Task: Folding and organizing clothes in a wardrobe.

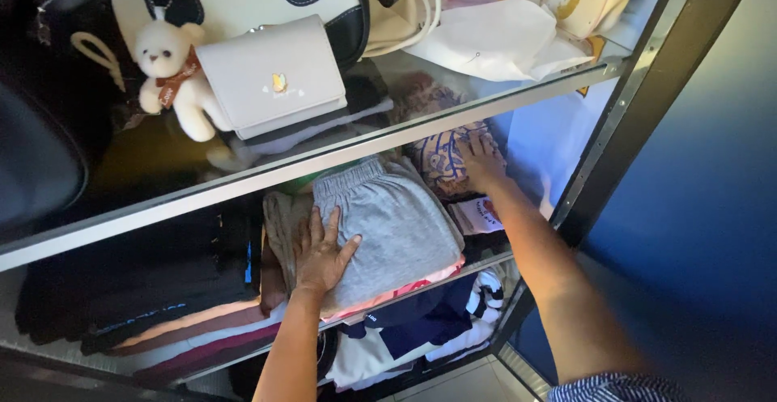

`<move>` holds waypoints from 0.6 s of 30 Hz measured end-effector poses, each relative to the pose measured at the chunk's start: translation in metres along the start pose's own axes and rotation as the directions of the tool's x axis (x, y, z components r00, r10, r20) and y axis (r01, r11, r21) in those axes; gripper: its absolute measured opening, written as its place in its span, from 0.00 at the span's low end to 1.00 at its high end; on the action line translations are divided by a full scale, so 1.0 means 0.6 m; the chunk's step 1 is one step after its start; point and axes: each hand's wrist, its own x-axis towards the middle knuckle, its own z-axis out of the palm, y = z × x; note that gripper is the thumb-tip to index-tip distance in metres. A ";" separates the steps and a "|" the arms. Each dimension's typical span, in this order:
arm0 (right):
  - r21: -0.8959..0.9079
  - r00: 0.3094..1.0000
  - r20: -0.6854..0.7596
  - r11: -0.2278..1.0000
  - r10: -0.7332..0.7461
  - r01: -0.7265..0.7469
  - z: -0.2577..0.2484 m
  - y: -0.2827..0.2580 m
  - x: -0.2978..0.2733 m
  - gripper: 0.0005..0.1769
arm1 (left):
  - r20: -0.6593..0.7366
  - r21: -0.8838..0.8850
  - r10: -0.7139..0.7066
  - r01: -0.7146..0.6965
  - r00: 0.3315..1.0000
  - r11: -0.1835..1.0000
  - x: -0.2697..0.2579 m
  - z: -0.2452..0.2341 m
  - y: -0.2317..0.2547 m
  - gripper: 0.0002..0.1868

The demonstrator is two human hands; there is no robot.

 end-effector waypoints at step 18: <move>-0.071 0.979 -0.167 0.991 -0.121 0.110 0.008 0.002 0.195 0.28 | -0.095 -0.046 0.079 -0.084 0.992 0.995 -0.003 -0.002 -0.007 0.46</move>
